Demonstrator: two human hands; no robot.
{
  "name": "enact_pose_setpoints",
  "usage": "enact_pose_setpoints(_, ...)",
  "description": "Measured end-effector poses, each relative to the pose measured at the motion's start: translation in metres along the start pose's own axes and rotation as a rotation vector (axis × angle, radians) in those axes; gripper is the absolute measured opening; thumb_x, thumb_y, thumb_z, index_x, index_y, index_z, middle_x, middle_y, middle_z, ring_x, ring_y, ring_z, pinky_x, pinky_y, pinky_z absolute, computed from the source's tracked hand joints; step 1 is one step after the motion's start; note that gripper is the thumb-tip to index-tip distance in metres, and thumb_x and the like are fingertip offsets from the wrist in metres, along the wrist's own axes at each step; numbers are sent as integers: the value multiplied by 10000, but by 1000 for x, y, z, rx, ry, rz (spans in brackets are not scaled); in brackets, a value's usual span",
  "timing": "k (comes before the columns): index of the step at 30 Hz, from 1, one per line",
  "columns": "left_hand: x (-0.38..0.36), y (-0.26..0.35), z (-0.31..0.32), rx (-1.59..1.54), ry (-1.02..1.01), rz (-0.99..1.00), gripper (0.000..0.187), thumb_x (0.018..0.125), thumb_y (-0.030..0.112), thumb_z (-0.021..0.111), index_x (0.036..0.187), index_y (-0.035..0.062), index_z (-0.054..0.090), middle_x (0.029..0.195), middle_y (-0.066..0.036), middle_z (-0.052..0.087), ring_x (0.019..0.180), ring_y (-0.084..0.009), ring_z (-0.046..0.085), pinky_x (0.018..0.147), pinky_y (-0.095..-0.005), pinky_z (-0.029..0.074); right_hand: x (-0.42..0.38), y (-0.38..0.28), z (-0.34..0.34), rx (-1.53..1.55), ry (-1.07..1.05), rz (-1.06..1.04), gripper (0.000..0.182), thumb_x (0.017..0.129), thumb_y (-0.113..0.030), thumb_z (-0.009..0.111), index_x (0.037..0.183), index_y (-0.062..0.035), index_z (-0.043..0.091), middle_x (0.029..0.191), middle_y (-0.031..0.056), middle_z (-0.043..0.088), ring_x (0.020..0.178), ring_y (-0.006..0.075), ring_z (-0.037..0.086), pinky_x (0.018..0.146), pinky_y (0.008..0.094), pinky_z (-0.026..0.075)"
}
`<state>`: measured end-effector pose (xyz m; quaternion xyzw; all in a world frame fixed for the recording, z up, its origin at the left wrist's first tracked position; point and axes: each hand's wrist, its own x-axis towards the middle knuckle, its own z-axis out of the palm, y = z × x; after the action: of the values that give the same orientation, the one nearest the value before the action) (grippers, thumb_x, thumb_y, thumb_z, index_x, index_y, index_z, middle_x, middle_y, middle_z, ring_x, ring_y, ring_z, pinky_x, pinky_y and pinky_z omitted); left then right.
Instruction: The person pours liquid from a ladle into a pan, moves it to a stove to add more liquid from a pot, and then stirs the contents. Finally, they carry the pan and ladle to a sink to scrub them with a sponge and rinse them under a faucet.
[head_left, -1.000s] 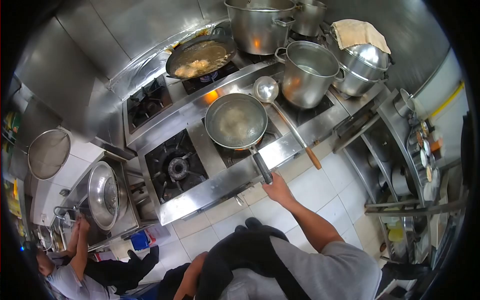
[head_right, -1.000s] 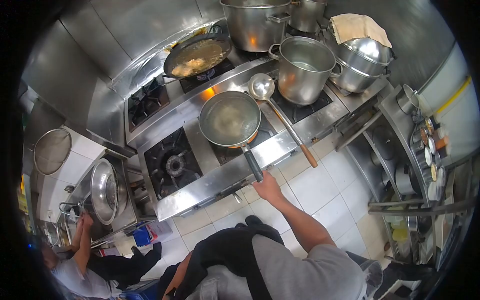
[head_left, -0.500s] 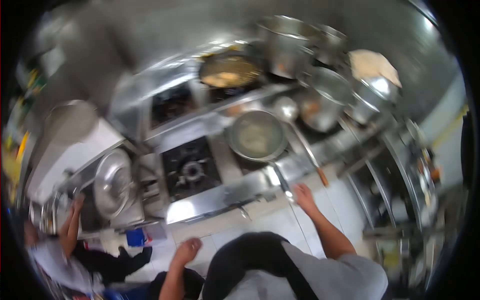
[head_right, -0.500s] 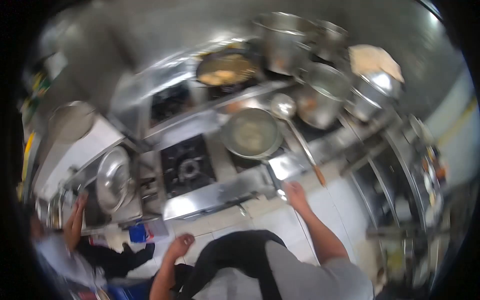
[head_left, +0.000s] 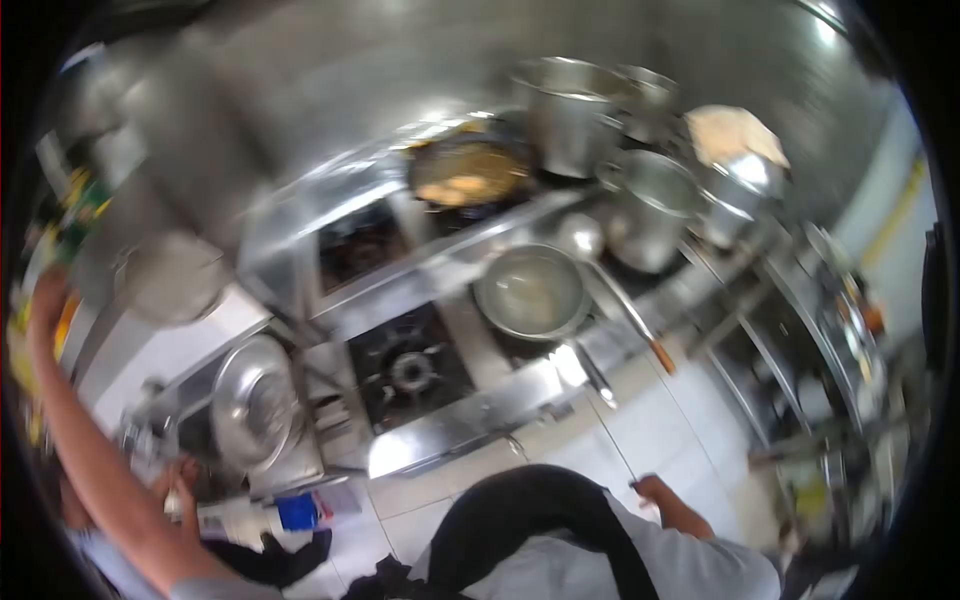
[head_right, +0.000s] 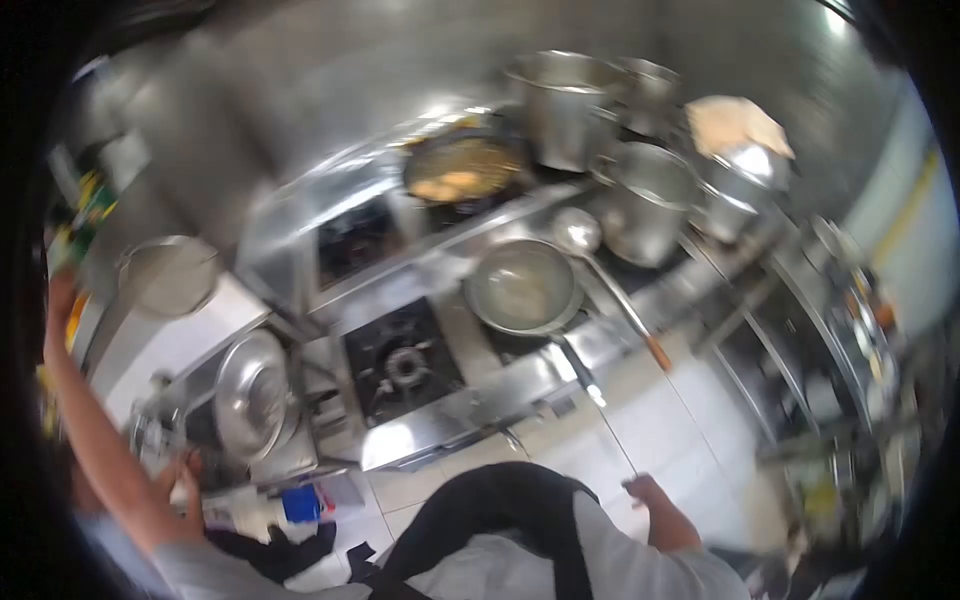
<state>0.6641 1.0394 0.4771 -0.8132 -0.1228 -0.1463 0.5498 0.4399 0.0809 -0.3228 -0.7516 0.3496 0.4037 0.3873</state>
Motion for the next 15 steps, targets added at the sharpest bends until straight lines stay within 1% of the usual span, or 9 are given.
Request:
enact_pose_setpoints(1,28,27,-16,62,34,55,393,859,170,600,1231,47,588,1284,-207,584,1127,-328,562,925,-400,450,-17,0,5,-34,32,-136,472,875,-323,637,1033,120,602,1044,253,620,808,358,681,517,428,600)
enact_pose_setpoints(4,47,54,-23,299,60,132,286,877,177,587,1141,67,606,1252,-182,598,981,-276,538,801,-374,426,-65,-23,11,167,141,-2,470,886,-303,600,1070,129,592,1088,232,620,828,337,689,544,388,607)
enact_pose_setpoints(6,32,45,-19,490,47,163,220,889,181,578,1080,80,618,1231,-165,607,884,-241,522,719,-356,410,-58,-24,14,-45,-39,-44,496,921,-287,573,1149,153,562,1271,226,538,950,351,657,620,381,623)
enact_pose_setpoints(9,-17,15,-23,781,1,173,140,908,188,565,990,100,636,1199,-140,621,738,-189,498,596,-329,386,-61,-41,5,29,44,-27,495,887,-303,585,1129,130,585,1117,199,630,798,339,695,545,368,606)
enact_pose_setpoints(11,-80,1,-70,978,-31,170,122,920,193,556,929,113,648,1178,-124,630,641,-154,482,513,-312,370,-58,-60,-18,41,61,-39,481,901,-301,571,1096,138,597,1101,226,629,754,345,700,547,365,604)
enact_pose_setpoints(12,-123,12,-138,1078,-46,167,130,926,195,552,899,120,654,1168,-115,634,592,-137,474,472,-303,362,-44,-64,-32,5,54,-42,471,908,-298,564,1071,143,602,1103,236,626,740,347,701,547,366,603)
enact_pose_setpoints(13,-123,57,-137,1077,-44,172,130,926,195,552,899,120,654,1168,-115,634,592,-137,474,472,-303,362,-25,-65,-45,-34,47,-44,464,916,-294,558,1047,148,608,1105,246,622,727,350,703,547,367,601)
enact_pose_setpoints(14,-124,99,-143,1344,-62,195,120,922,190,554,939,110,642,1182,-125,626,648,-151,485,527,-308,369,3,-57,-65,-176,25,-195,454,924,-286,551,1007,155,612,1088,263,624,715,352,703,539,377,597)
enact_pose_setpoints(15,-125,136,-153,1611,-79,219,128,918,185,556,979,100,630,1197,-135,618,703,-166,496,581,-314,376,9,-70,-90,9,112,-30,456,924,-285,545,999,161,608,1040,273,637,704,354,705,531,386,594)
